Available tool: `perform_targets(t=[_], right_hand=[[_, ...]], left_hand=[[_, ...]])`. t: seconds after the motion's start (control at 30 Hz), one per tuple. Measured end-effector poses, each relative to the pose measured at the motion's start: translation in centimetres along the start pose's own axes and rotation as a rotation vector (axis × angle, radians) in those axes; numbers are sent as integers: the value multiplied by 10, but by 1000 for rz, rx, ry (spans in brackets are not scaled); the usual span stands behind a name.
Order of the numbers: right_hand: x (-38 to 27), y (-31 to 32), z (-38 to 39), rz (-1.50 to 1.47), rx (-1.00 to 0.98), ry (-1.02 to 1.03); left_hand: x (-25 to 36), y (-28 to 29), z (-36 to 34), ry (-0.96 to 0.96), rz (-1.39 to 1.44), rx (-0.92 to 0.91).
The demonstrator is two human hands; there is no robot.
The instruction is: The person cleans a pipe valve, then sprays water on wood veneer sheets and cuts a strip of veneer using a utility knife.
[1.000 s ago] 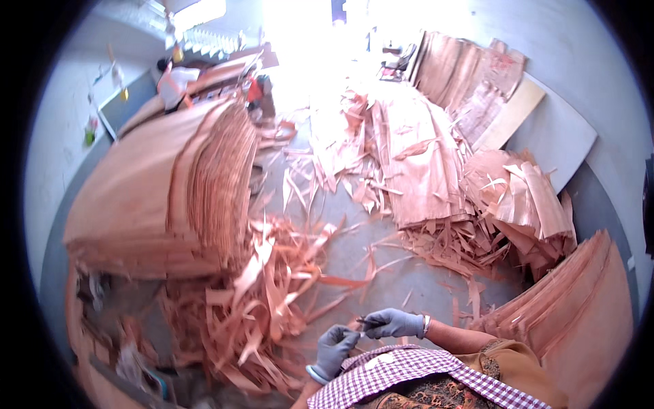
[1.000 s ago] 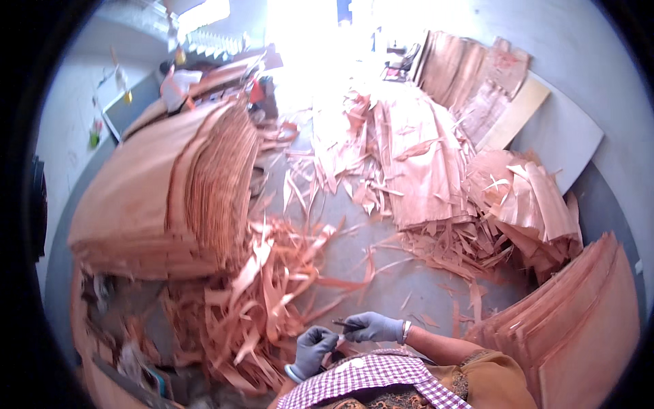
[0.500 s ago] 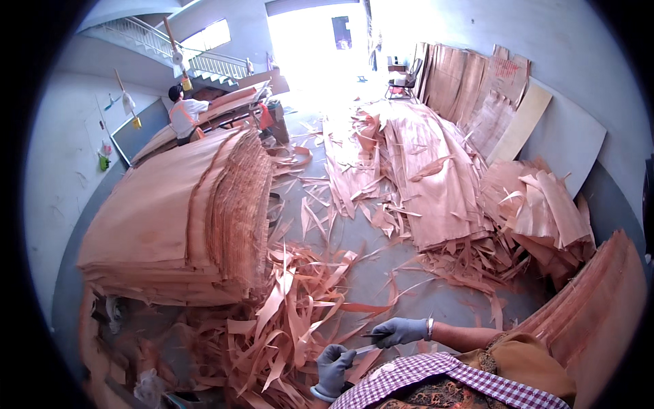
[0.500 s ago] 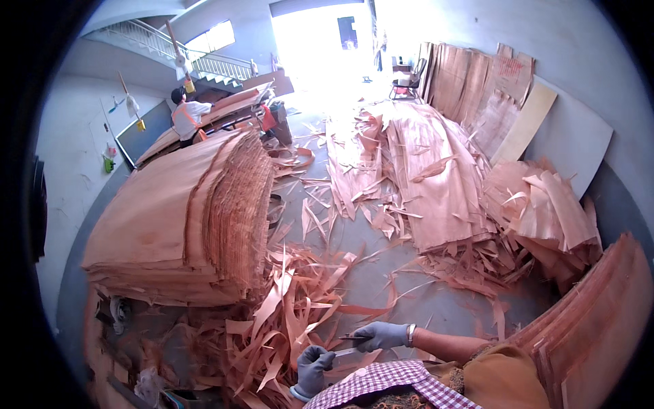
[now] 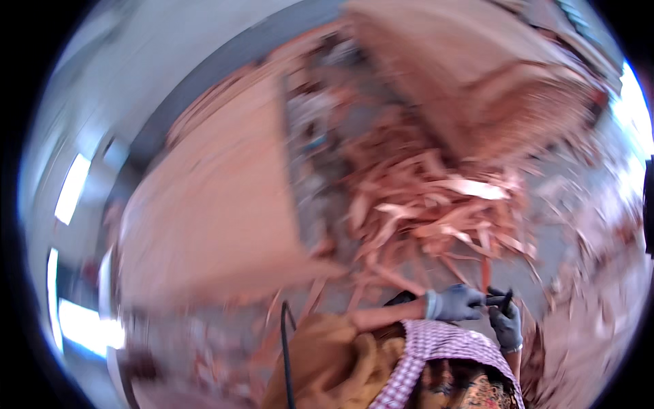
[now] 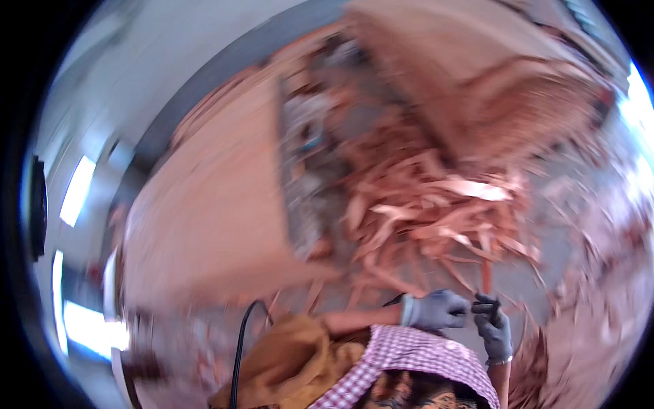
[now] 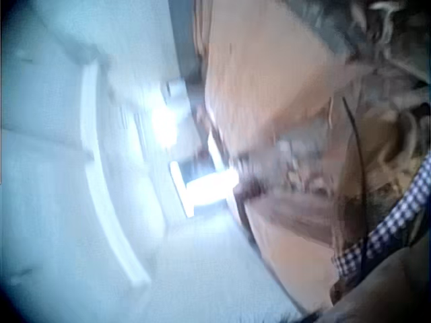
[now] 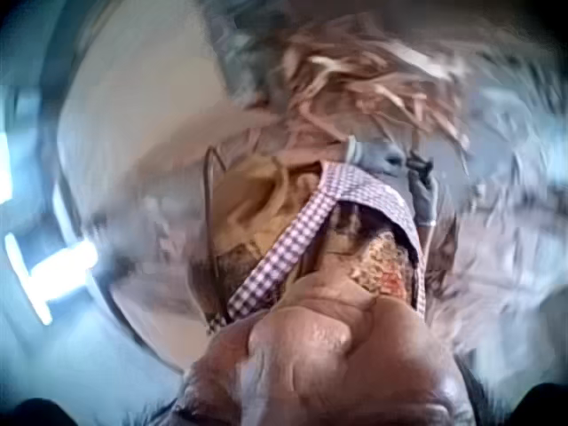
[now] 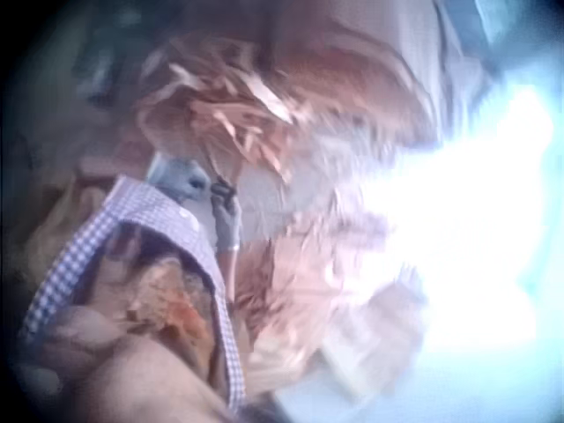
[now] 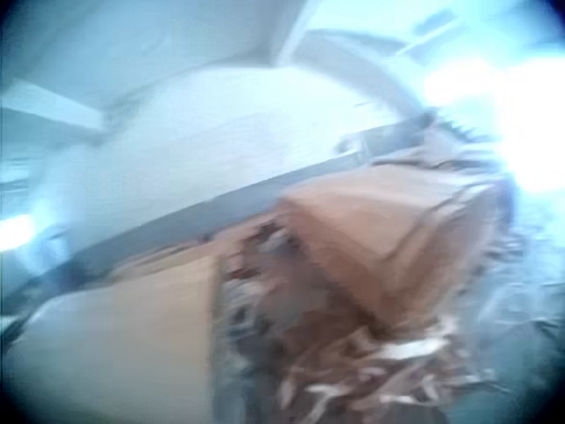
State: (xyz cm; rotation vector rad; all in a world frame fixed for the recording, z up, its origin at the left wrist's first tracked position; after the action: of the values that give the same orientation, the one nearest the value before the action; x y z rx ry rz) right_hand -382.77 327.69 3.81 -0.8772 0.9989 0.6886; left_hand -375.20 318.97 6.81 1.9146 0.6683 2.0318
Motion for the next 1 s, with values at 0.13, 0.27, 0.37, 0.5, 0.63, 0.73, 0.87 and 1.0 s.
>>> perform_targets(t=[0.13, 0.27, 0.37, 0.5, 0.63, 0.73, 0.87, 1.0], right_hand=[[43, -105, -22, -109, -332, -87], [31, -104, -60, -39, -617, -115], [25, -136, -63, 82, -649, -153], [20, -165, -54, 192, -718, -209], [16, -172, -61, 185, -731, -160], [48, -128, -81, 286, -665, -142], [57, -115, -58, 145, -591, -271], [63, -35, -54, 78, -169, -473]], left_hand=[[0, 67, 98, 163, 72, 303], [-33, 66, 96, 338, -165, 560], [-28, 83, 122, 348, -186, 685], [-18, 88, 150, 380, -120, 774], [-21, 96, 130, 348, -140, 686], [-41, 82, 106, 336, -58, 487], [-103, 68, 116, 459, 252, 354], [-262, 82, 108, 644, 1055, 583]])
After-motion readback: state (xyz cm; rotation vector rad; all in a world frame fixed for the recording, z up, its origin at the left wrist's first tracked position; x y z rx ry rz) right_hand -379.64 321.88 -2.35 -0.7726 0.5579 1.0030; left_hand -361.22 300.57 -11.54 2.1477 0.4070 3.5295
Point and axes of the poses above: each hand's wrist, its own z-axis away from the middle knuckle, its own y-axis out of the back of the hand, x = y × z, the point moved 10 cm from there along -z, towards the middle knuckle, and after that the axes turned 11 degrees about -z, right-handed, at the moved point
